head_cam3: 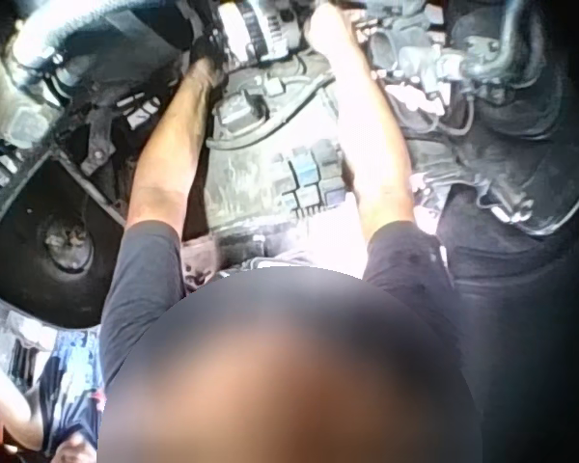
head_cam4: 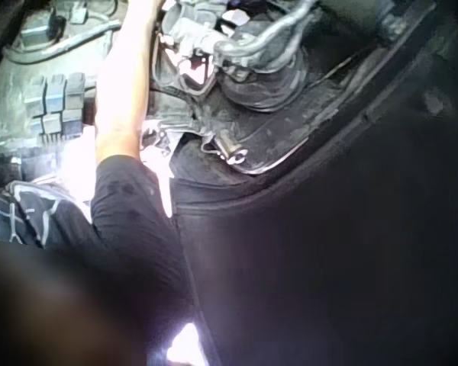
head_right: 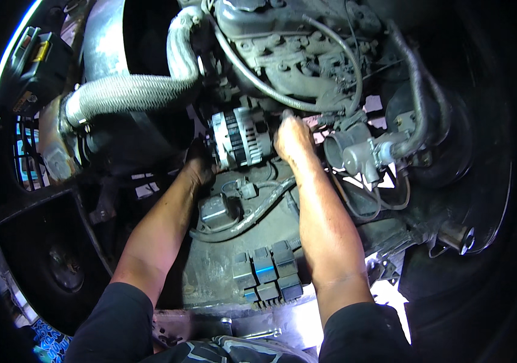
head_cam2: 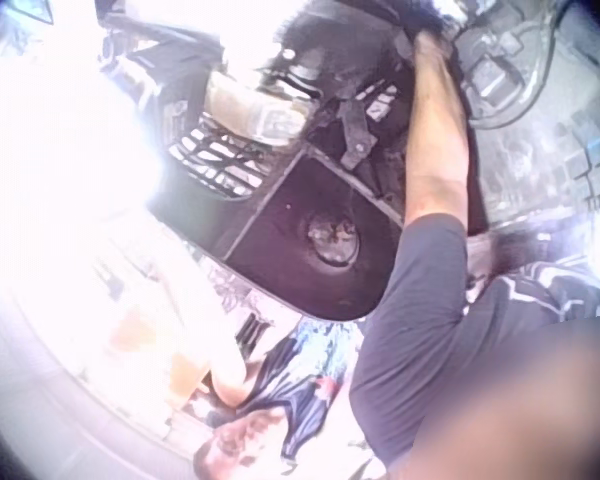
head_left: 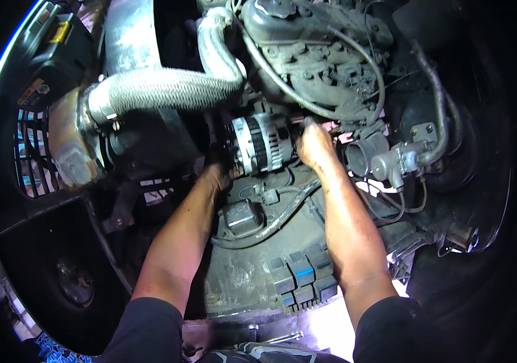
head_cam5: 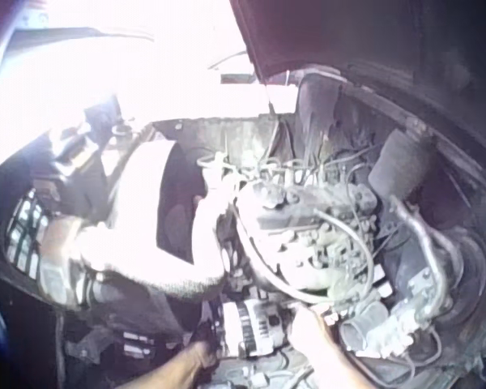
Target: The person removes an alternator from a car engine bay, then repeatedly attempts to install it by aligning and tightening bolts. The alternator is handled multiple times, removed, and repositioned, but the final secured state is not shown.
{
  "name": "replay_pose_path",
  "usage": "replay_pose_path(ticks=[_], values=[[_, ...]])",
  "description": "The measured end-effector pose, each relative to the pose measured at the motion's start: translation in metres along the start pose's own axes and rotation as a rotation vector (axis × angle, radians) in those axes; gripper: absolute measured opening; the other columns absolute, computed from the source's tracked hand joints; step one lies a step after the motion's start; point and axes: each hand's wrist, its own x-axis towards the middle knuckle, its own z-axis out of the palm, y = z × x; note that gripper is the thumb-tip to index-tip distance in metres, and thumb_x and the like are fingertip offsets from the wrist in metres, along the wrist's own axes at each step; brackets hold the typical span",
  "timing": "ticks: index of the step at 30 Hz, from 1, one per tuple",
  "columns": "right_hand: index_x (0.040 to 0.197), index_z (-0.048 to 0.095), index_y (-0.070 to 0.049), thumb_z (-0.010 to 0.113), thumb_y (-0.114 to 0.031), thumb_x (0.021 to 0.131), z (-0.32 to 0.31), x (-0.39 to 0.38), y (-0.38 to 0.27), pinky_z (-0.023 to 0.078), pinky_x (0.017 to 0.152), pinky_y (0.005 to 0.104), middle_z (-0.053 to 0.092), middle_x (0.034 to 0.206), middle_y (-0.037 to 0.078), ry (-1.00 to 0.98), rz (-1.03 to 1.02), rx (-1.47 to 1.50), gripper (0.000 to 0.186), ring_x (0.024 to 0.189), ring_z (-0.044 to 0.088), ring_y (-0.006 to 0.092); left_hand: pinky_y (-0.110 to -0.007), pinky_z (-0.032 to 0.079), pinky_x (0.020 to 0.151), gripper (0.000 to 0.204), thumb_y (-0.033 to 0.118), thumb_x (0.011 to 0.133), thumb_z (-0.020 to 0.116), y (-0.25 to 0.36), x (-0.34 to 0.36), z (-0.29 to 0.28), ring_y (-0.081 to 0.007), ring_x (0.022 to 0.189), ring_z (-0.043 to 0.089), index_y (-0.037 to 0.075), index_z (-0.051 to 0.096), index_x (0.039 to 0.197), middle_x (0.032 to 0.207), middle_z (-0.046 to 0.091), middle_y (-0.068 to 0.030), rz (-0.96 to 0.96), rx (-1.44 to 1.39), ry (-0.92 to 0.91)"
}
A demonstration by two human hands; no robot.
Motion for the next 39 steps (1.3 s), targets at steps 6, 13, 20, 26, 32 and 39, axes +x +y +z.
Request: replay_pose_path(ticks=[6,13,20,26,32,39], values=[[0.128,0.062,0.008,0.073,-0.007,0.086,-0.008,-0.005,-0.004,0.057,0.099,0.0495,0.071,0.115,0.033,0.076,0.011,0.160,0.046,0.114,0.069,0.0471,-0.049,0.065,0.082,0.073,0.065,0.108,0.021,-0.006,0.004,-0.006,-0.0309,0.098,0.075,0.011,0.048,0.149,0.137,0.065,-0.0107,0.024,0.041,0.017],[0.124,0.068,0.004,0.073,-0.007,0.085,-0.012,-0.005,-0.009,0.058,0.095,0.0503,0.073,0.108,0.031,0.080,0.065,0.176,0.041,0.107,0.071,0.0461,-0.037,0.062,0.059,0.076,0.069,0.106,0.021,0.002,0.003,-0.006,-0.0250,0.089,0.074,0.012,0.051,0.146,0.132,0.067,-0.0085,-0.001,0.092,-0.025],[0.110,0.072,0.004,0.075,-0.008,0.085,-0.002,0.003,-0.006,0.059,0.089,0.0514,0.074,0.100,0.029,0.141,0.064,0.159,0.028,0.102,0.072,0.0464,-0.043,0.064,0.064,0.078,0.079,0.101,0.035,0.008,-0.013,0.027,-0.0244,0.082,0.076,0.017,0.057,0.142,0.116,0.073,-0.0083,0.094,0.073,0.143],[0.109,0.075,0.000,0.074,-0.007,0.086,0.011,0.011,0.000,0.059,0.090,0.0489,0.075,0.102,0.027,0.202,0.039,0.226,0.025,0.101,0.073,0.0437,-0.053,0.065,0.088,0.085,0.076,0.104,0.030,0.009,0.004,0.000,-0.0420,0.110,0.073,0.014,0.038,0.161,0.156,0.052,-0.0162,-0.014,0.070,0.048],[0.110,0.075,0.000,0.075,-0.009,0.087,0.011,0.011,0.000,0.059,0.091,0.0490,0.075,0.104,0.026,0.173,0.092,0.154,0.025,0.103,0.073,0.0430,-0.054,0.065,0.088,0.086,0.078,0.103,0.030,0.006,0.004,0.001,-0.0409,0.113,0.073,0.015,0.039,0.160,0.156,0.052,-0.0167,0.045,0.102,0.049],[0.107,0.074,0.004,0.081,-0.019,0.087,-0.004,0.010,-0.012,0.059,0.092,0.0502,0.074,0.105,0.030,0.153,0.133,0.205,0.031,0.105,0.073,0.0439,-0.046,0.067,0.073,0.083,0.078,0.103,0.030,0.011,-0.006,0.007,-0.0329,0.103,0.077,0.016,0.045,0.156,0.146,0.062,-0.0126,0.004,0.135,0.072]])
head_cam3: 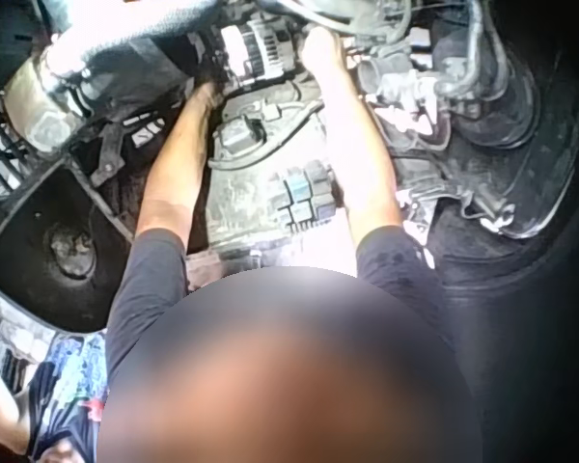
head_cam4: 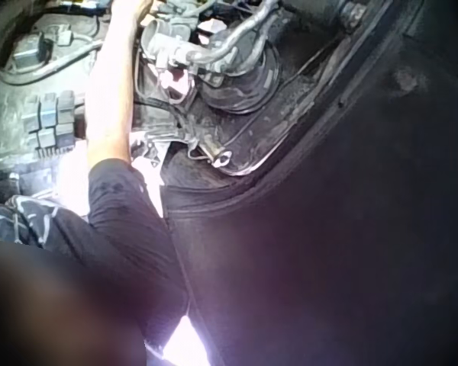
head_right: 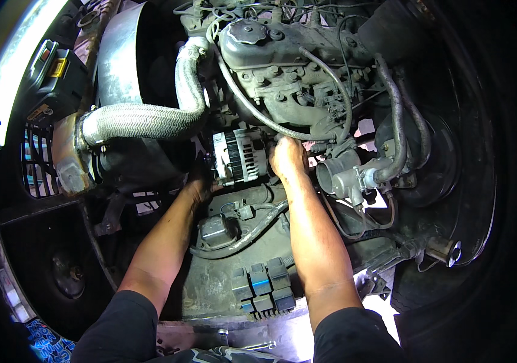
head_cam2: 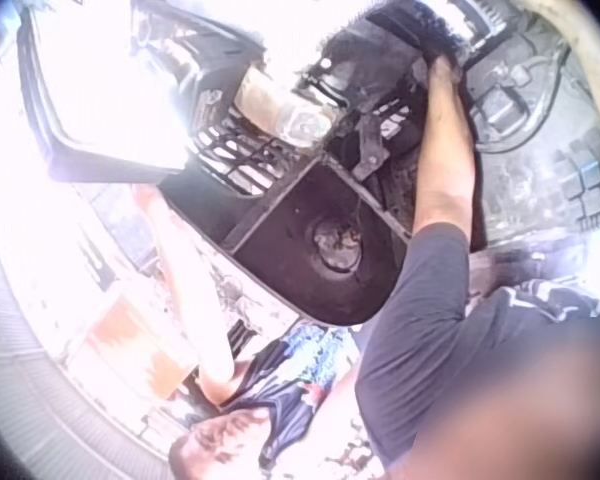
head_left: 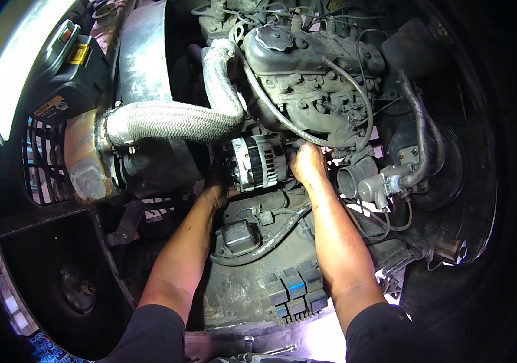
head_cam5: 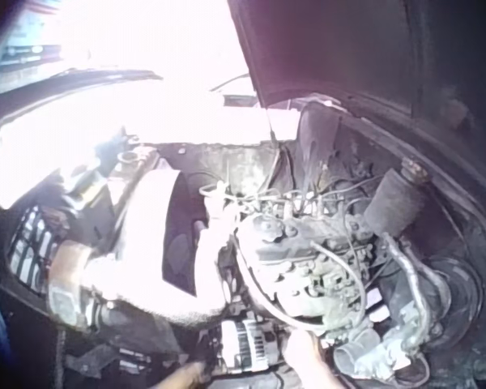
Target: The person removes an alternator from a car engine bay, then repeatedly attempts to install it by aligning and tightening bolts. The alternator is handled multiple times, removed, and repositioned, but the final secured state is not shown.
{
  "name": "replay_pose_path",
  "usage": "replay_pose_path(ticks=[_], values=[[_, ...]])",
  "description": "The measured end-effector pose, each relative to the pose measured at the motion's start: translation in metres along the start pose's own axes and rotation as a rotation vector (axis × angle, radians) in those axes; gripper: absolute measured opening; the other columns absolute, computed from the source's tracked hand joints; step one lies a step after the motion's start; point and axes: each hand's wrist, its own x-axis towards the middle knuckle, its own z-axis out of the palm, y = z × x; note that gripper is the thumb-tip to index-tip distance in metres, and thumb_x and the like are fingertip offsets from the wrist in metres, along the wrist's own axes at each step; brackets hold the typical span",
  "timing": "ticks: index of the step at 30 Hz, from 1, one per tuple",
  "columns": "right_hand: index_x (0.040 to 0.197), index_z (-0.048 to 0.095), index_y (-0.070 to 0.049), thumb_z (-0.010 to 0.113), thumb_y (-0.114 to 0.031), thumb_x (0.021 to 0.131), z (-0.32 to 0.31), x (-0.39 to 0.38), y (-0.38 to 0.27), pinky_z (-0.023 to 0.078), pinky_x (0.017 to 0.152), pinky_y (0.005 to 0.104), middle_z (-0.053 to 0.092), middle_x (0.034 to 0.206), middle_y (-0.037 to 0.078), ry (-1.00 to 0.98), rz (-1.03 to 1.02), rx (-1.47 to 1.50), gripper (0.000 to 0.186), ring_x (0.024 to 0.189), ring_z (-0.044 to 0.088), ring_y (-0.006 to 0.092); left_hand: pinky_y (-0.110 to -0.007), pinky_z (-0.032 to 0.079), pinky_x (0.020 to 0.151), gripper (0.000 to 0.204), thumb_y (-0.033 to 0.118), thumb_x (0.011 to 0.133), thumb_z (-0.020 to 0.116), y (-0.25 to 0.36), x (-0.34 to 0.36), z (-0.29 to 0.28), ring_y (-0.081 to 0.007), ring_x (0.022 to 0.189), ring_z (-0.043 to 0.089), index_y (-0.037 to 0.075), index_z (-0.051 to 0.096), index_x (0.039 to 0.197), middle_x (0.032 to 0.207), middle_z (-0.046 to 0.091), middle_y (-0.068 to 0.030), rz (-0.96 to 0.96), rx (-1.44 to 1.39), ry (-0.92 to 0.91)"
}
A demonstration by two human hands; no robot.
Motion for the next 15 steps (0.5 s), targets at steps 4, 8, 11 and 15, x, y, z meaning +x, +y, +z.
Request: replay_pose_path(ticks=[4,8,11,15], values=[[0.105,0.073,0.006,0.083,-0.025,0.088,-0.007,-0.001,-0.006,0.058,0.094,0.0498,0.074,0.107,0.031,-0.009,0.000,-0.070,0.037,0.107,0.072,0.0453,-0.047,0.063,0.078,0.095,0.088,0.096,0.033,-0.001,-0.001,0.004,-0.0298,0.102,0.076,0.017,0.045,0.157,0.144,0.064,-0.0113,0.023,0.010,0.016],[0.116,0.068,0.009,0.084,-0.029,0.088,-0.012,-0.002,-0.009,0.056,0.099,0.0490,0.071,0.117,0.033,-0.068,0.029,-0.085,0.050,0.115,0.069,0.0456,-0.040,0.064,0.070,0.083,0.080,0.101,0.027,-0.004,0.006,0.002,-0.0265,0.100,0.077,0.018,0.050,0.153,0.141,0.066,-0.0088,0.039,-0.030,0.023],[0.123,0.064,0.009,0.086,-0.030,0.087,-0.013,-0.002,-0.012,0.055,0.103,0.0488,0.069,0.122,0.033,-0.032,0.025,-0.074,0.058,0.119,0.067,0.0458,-0.046,0.064,0.078,0.083,0.079,0.101,0.028,-0.008,0.012,-0.005,-0.0292,0.104,0.076,0.018,0.050,0.152,0.141,0.066,-0.0097,0.021,0.067,0.100],[0.121,0.065,0.009,0.086,-0.030,0.087,-0.013,-0.001,-0.012,0.055,0.103,0.0486,0.069,0.123,0.032,-0.039,0.034,-0.120,0.056,0.119,0.067,0.0453,-0.053,0.060,0.089,0.082,0.078,0.102,0.029,-0.012,0.018,-0.012,-0.0329,0.113,0.072,0.017,0.050,0.152,0.143,0.065,-0.0116,0.024,0.025,0.040]])
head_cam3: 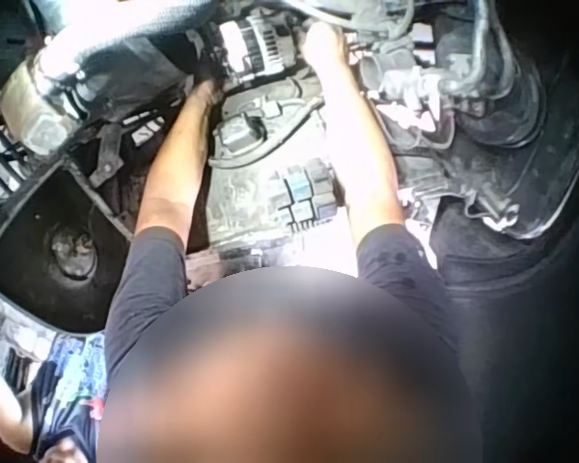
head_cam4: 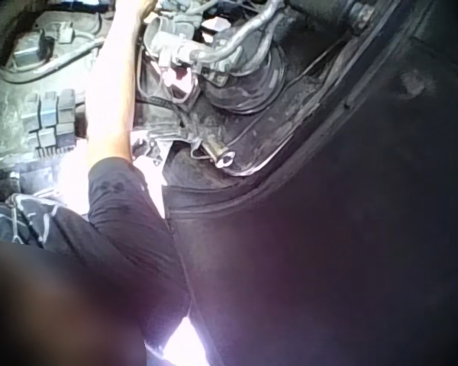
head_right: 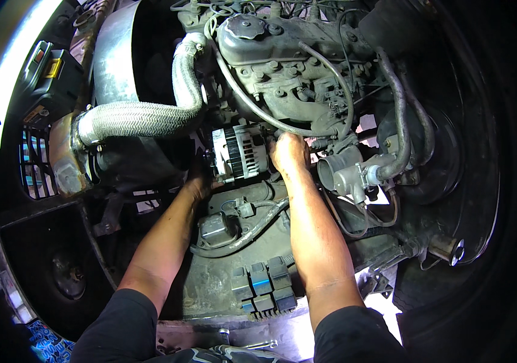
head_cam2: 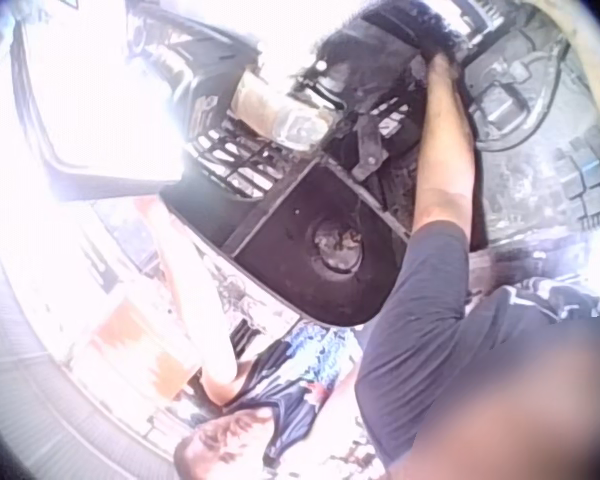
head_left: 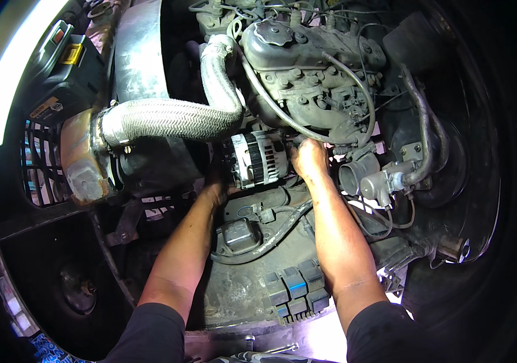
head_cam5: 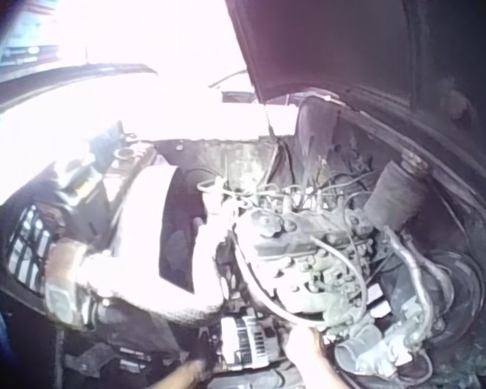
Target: The person removes an alternator from a car engine bay, then repeatedly attempts to install it by aligning and tightening bolts. The alternator is handled multiple times, removed, and repositioned, but the final secured state is not shown.
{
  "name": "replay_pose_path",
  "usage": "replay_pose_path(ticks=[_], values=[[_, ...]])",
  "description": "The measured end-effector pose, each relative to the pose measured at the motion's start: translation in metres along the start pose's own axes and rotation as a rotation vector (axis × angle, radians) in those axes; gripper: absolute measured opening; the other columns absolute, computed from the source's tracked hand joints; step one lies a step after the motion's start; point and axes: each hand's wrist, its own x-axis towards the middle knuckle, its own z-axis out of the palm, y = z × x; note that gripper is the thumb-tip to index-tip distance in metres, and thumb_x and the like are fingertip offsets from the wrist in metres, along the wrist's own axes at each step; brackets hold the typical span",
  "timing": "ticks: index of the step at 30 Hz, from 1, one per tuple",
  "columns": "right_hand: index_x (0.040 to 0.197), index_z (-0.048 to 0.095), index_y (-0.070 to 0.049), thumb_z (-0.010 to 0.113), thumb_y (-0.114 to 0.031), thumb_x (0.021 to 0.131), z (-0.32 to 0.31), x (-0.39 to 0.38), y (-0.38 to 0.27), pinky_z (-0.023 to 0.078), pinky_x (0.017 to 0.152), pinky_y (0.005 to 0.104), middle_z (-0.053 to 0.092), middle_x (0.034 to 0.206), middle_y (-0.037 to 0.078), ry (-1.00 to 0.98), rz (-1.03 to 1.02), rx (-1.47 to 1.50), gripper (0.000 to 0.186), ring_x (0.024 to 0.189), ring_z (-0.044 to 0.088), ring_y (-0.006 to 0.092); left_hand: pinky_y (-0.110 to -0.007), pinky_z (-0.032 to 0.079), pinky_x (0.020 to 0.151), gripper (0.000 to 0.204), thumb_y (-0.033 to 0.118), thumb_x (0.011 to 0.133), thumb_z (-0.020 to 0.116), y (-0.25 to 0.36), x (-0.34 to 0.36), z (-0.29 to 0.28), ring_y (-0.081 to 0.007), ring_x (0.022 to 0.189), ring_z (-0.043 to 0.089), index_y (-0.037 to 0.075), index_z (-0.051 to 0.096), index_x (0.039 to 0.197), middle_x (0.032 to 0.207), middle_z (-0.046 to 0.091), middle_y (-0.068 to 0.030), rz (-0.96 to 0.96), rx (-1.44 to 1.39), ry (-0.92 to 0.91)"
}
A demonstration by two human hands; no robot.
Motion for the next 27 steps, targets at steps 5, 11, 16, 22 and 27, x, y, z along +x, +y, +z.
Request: replay_pose_path(ticks=[5,11,16,22,27], values=[[0.110,0.072,0.005,0.081,-0.034,0.090,0.005,0.001,0.004,0.057,0.097,0.0469,0.072,0.113,0.028,0.001,-0.030,-0.041,0.045,0.111,0.070,0.0417,-0.052,0.057,0.090,0.078,0.076,0.103,0.031,0.005,-0.003,0.006,-0.0308,0.119,0.068,0.019,0.048,0.154,0.148,0.060,-0.0098,0.006,-0.202,-0.096],[0.112,0.071,0.007,0.082,-0.034,0.090,0.004,0.002,0.002,0.056,0.099,0.0473,0.072,0.115,0.029,-0.026,0.014,-0.018,0.048,0.114,0.070,0.0426,-0.044,0.056,0.080,0.063,0.072,0.104,0.039,0.006,-0.005,0.015,-0.0210,0.108,0.063,0.023,0.057,0.139,0.131,0.064,-0.0006,0.061,-0.045,0.084],[0.114,0.069,0.011,0.083,-0.030,0.089,0.004,0.002,0.004,0.054,0.103,0.0488,0.070,0.118,0.032,-0.036,0.046,0.043,0.049,0.118,0.067,0.0449,-0.044,0.056,0.074,0.053,0.066,0.107,0.037,-0.007,0.019,0.002,-0.0182,0.095,0.067,0.025,0.060,0.129,0.107,0.068,0.0030,0.093,-0.173,0.037],[0.107,0.073,0.006,0.083,-0.033,0.089,0.012,0.004,0.009,0.057,0.095,0.0502,0.072,0.112,0.030,0.037,0.009,-0.020,0.044,0.109,0.071,0.0451,-0.048,0.054,0.084,0.055,0.065,0.105,0.039,0.000,0.013,0.008,-0.0234,0.101,0.064,0.021,0.062,0.129,0.119,0.067,-0.0018,0.101,-0.218,0.041],[0.109,0.071,0.010,0.085,-0.027,0.087,0.011,0.003,0.008,0.056,0.098,0.0495,0.072,0.111,0.033,0.057,0.025,0.060,0.045,0.111,0.071,0.0458,-0.049,0.056,0.089,0.068,0.067,0.106,0.035,0.006,-0.007,0.024,-0.0294,0.107,0.066,0.017,0.054,0.147,0.140,0.064,-0.0084,0.141,-0.074,0.120]])
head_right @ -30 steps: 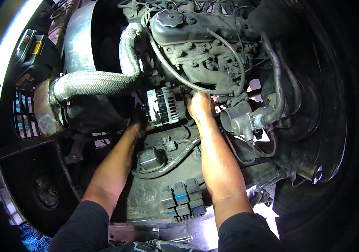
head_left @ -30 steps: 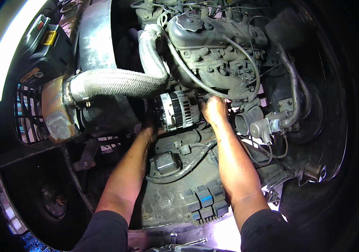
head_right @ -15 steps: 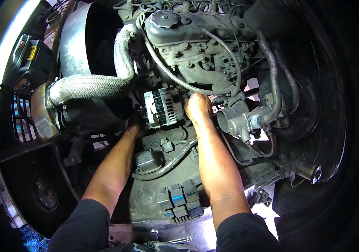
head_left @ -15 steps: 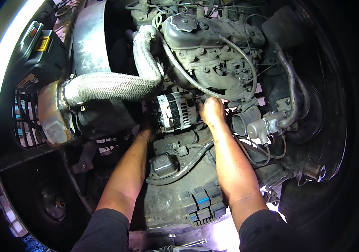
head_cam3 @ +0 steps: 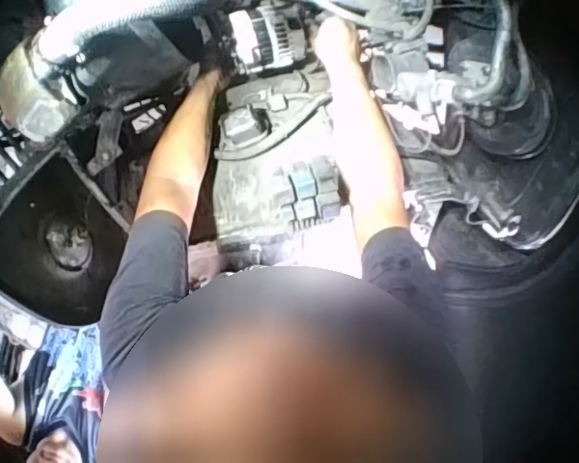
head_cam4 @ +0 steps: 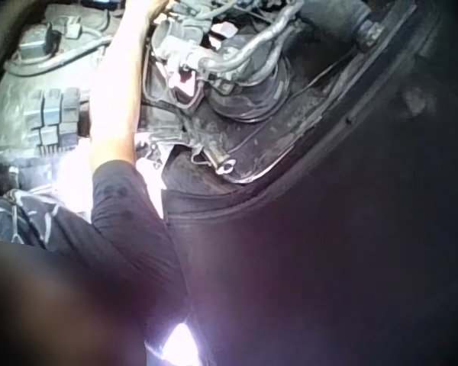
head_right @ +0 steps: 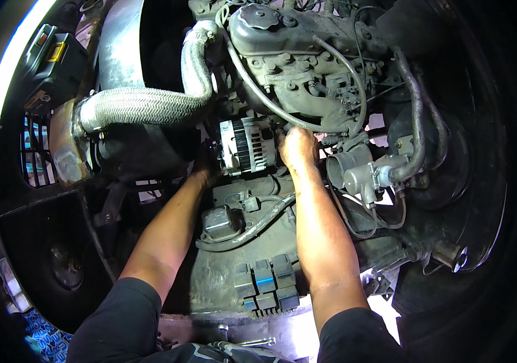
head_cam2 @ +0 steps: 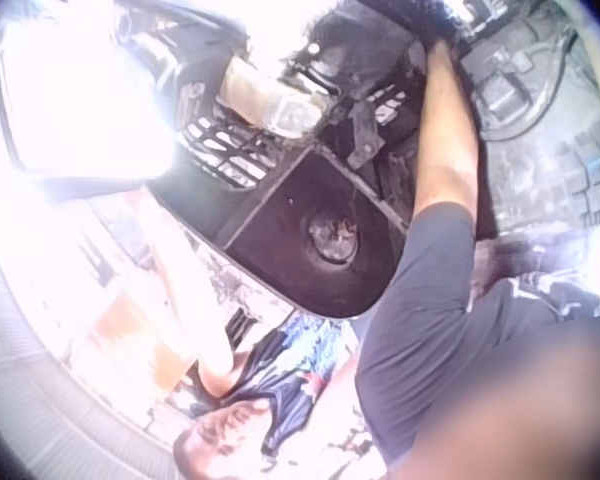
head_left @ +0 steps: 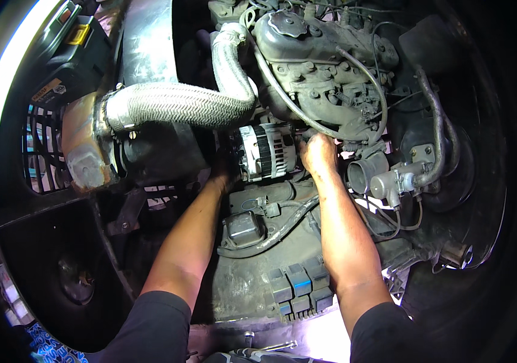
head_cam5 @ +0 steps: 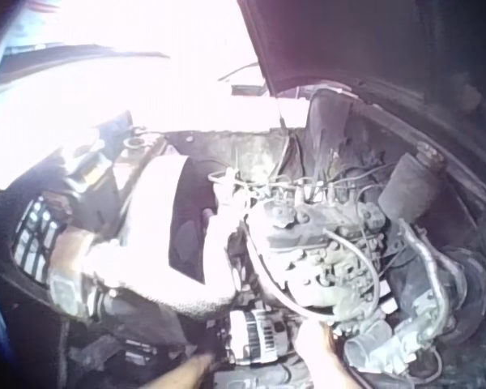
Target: The person removes an alternator from a car engine bay, then repeatedly attempts to install it by aligning and tightening bolts. The alternator is handled multiple times, removed, and repositioned, but the final secured state is not shown.
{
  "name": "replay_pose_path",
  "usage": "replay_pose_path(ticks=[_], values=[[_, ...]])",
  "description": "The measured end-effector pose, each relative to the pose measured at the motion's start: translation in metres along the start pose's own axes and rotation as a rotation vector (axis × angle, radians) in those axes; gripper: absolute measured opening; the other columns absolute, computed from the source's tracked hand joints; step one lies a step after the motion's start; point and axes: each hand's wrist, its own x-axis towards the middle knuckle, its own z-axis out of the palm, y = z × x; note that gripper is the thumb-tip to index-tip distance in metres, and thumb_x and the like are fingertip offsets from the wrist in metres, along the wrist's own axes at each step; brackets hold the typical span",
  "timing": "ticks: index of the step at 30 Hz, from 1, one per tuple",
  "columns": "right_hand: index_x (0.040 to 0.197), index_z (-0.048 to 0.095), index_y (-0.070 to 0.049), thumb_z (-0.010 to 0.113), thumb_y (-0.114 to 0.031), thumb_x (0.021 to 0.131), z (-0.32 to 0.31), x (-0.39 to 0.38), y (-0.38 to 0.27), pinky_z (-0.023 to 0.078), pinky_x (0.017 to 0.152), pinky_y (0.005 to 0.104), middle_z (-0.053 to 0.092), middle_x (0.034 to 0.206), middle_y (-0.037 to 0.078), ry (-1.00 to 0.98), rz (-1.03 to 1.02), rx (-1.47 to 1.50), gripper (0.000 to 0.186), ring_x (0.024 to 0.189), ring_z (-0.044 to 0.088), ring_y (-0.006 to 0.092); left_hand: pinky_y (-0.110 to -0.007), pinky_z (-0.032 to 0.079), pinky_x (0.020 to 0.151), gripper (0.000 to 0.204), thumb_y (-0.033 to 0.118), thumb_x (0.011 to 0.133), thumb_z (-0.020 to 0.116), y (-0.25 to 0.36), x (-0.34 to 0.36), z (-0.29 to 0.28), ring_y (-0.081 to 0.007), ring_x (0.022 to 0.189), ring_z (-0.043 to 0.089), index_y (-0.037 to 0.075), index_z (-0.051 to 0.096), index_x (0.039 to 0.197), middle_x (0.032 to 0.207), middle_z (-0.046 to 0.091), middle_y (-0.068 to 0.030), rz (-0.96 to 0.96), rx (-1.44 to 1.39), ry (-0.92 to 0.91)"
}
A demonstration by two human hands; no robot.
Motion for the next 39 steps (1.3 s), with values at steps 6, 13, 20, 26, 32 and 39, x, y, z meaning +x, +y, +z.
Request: replay_pose_path(ticks=[6,13,20,26,32,39], values=[[0.110,0.075,-0.002,0.081,-0.026,0.091,0.003,0.007,0.002,0.057,0.095,0.0512,0.075,0.113,0.026,-0.010,-0.029,-0.032,0.031,0.111,0.072,0.0433,-0.048,0.062,0.088,0.055,0.054,0.110,0.042,0.000,-0.017,-0.020,-0.0353,0.109,0.071,0.012,0.054,0.145,0.134,0.067,-0.0153,-0.155,-0.030,-0.073],[0.109,0.078,-0.006,0.080,-0.032,0.092,-0.002,0.014,0.004,0.057,0.095,0.0518,0.075,0.112,0.026,-0.039,-0.081,-0.101,0.031,0.112,0.071,0.0451,-0.037,0.047,0.110,0.048,0.029,0.108,0.057,0.012,-0.208,-0.015,-0.0311,0.126,0.066,-0.006,0.061,0.140,0.135,0.070,-0.0226,0.448,0.728,0.242],[0.113,0.080,-0.012,0.079,-0.041,0.091,-0.013,0.009,-0.007,0.057,0.098,0.0502,0.076,0.116,0.023,-0.057,-0.113,-0.083,0.037,0.114,0.071,0.0433,-0.044,0.057,0.100,0.045,0.007,0.088,0.076,-0.030,-0.392,-0.019,-0.0376,0.115,0.071,0.006,0.067,0.133,0.121,0.074,-0.0190,0.862,1.140,0.213],[0.115,0.078,-0.006,0.081,-0.038,0.091,-0.015,0.010,-0.010,0.057,0.103,0.0466,0.075,0.124,0.022,-0.084,-0.051,-0.068,0.040,0.120,0.070,0.0409,-0.041,0.061,0.089,0.036,0.002,0.085,0.077,-0.045,-0.386,-0.018,-0.0336,0.101,0.075,0.005,0.072,0.121,0.109,0.077,-0.0156,1.092,1.158,0.245],[0.121,0.077,-0.004,0.082,-0.039,0.090,-0.007,0.024,-0.014,0.055,0.107,0.0437,0.072,0.133,0.022,-0.090,-0.055,-0.134,0.047,0.129,0.067,0.0377,-0.042,0.060,0.078,0.025,0.008,0.087,0.076,-0.056,-0.385,-0.014,-0.0333,0.088,0.074,0.005,0.073,0.111,0.096,0.076,-0.0136,1.108,1.263,0.363],[0.131,0.073,-0.004,0.081,-0.044,0.090,-0.008,0.023,-0.015,0.052,0.112,0.0437,0.067,0.142,0.023,-0.104,0.017,-0.122,0.058,0.134,0.064,0.0379,-0.043,0.060,0.080,0.021,0.013,0.091,0.073,-0.066,-0.384,-0.012,-0.0351,0.089,0.074,0.006,0.075,0.111,0.098,0.077,-0.0150,1.033,1.289,0.467]])
